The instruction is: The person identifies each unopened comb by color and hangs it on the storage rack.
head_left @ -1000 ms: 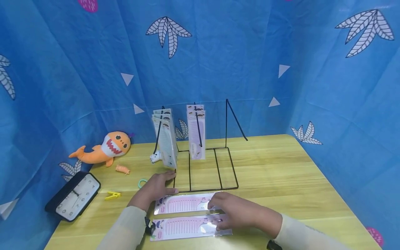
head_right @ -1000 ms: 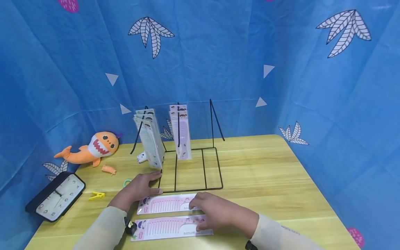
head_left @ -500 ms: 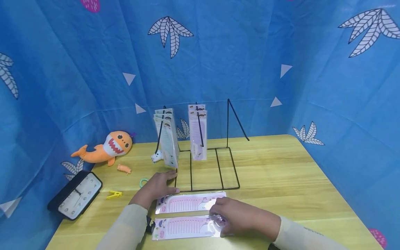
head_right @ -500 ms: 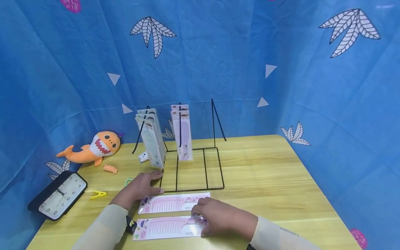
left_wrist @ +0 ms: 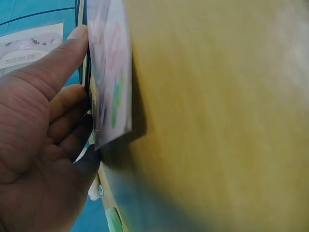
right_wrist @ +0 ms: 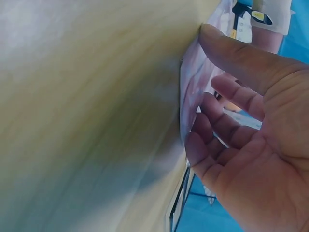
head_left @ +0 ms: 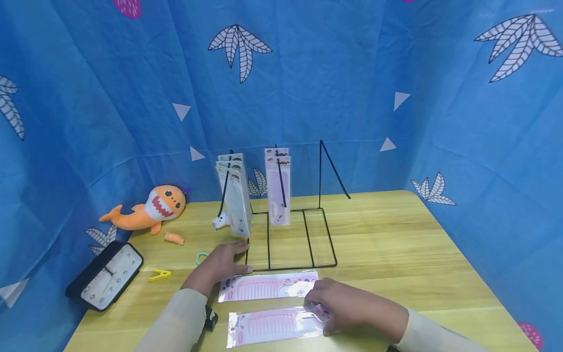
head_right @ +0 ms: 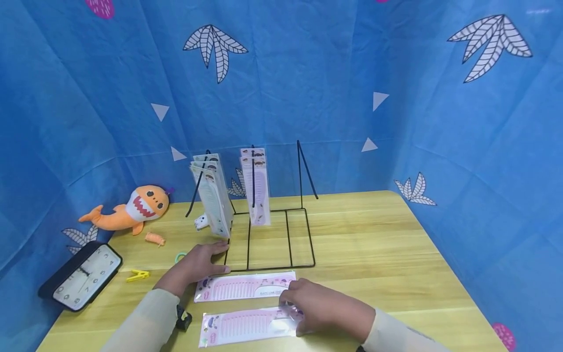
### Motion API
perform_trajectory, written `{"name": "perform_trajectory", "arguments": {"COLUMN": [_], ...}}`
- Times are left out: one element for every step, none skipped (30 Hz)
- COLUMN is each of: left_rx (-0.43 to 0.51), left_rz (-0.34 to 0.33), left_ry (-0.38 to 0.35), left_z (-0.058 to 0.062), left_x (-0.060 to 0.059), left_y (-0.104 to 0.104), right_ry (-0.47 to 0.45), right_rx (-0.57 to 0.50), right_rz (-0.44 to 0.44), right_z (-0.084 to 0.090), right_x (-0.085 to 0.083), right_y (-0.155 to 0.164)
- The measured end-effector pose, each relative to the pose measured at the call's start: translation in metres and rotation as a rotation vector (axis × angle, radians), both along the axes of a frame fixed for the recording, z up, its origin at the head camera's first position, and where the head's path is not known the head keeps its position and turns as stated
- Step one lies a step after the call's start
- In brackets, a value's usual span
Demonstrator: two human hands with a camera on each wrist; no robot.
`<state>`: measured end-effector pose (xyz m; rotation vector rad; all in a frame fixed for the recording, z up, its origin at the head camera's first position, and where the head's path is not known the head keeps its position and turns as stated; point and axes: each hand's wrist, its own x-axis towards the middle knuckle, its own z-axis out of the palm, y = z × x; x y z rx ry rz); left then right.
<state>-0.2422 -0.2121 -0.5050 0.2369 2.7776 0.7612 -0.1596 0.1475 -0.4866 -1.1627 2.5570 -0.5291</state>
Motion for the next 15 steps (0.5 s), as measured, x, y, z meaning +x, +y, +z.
{"name": "perform_trajectory", "arguments": {"left_rx": [-0.001, -0.002, -0.004, -0.005, -0.006, -0.007, -0.009, -0.01, -0.009, -0.009, -0.009, -0.008, -0.008, -0.008, -0.008], "left_rz": [0.001, 0.001, 0.001, 0.002, 0.004, 0.006, 0.007, 0.008, 0.009, 0.009, 0.009, 0.009, 0.008, 0.007, 0.006], "left_ry": [0.001, 0.001, 0.003, 0.002, 0.001, 0.0, -0.001, -0.003, -0.004, -0.005, -0.005, -0.005, -0.005, -0.004, -0.003], "left_z": [0.0002, 0.0004, 0.0006, 0.0008, 0.001, 0.0014, 0.0018, 0.0019, 0.002, 0.0022, 0.0021, 0.0021, 0.002, 0.0017, 0.0018], "left_x": [0.0001, 0.0002, 0.0003, 0.0004, 0.0005, 0.0007, 0.0009, 0.001, 0.001, 0.001, 0.001, 0.001, 0.0009, 0.0007, 0.0007], "left_y": [0.0001, 0.0002, 0.0002, 0.0003, 0.0003, 0.0004, 0.0005, 0.0006, 0.0007, 0.0009, 0.0011, 0.0013, 0.0016, 0.0017, 0.0017], "right_ry": [-0.003, -0.01, -0.019, -0.027, -0.036, -0.043, -0.045, -0.047, -0.039, -0.023, -0.005, 0.017, 0.042, 0.063, 0.084], "right_rx": [0.001, 0.006, 0.011, 0.016, 0.021, 0.027, 0.032, 0.036, 0.038, 0.038, 0.035, 0.027, 0.016, 0.002, -0.011], "right_rz": [-0.001, -0.004, -0.007, -0.008, -0.01, -0.011, -0.009, -0.006, 0.005, 0.018, 0.033, 0.051, 0.069, 0.084, 0.097], "right_z": [0.0003, 0.0005, 0.0005, 0.0003, 0.0002, 0.0, -0.0001, -0.0003, -0.0003, -0.0003, 0.0001, 0.0003, 0.0006, 0.0008, 0.0008], "right_x": [0.0002, 0.0003, 0.0004, -0.0001, -0.0004, -0.0009, -0.001, -0.0014, -0.0018, -0.0023, -0.0025, -0.0026, -0.0028, -0.0034, -0.0039], "right_y": [0.0017, 0.0032, 0.0048, 0.006, 0.0071, 0.0081, 0.0087, 0.0092, 0.0095, 0.0098, 0.01, 0.0101, 0.0104, 0.0107, 0.011]}}
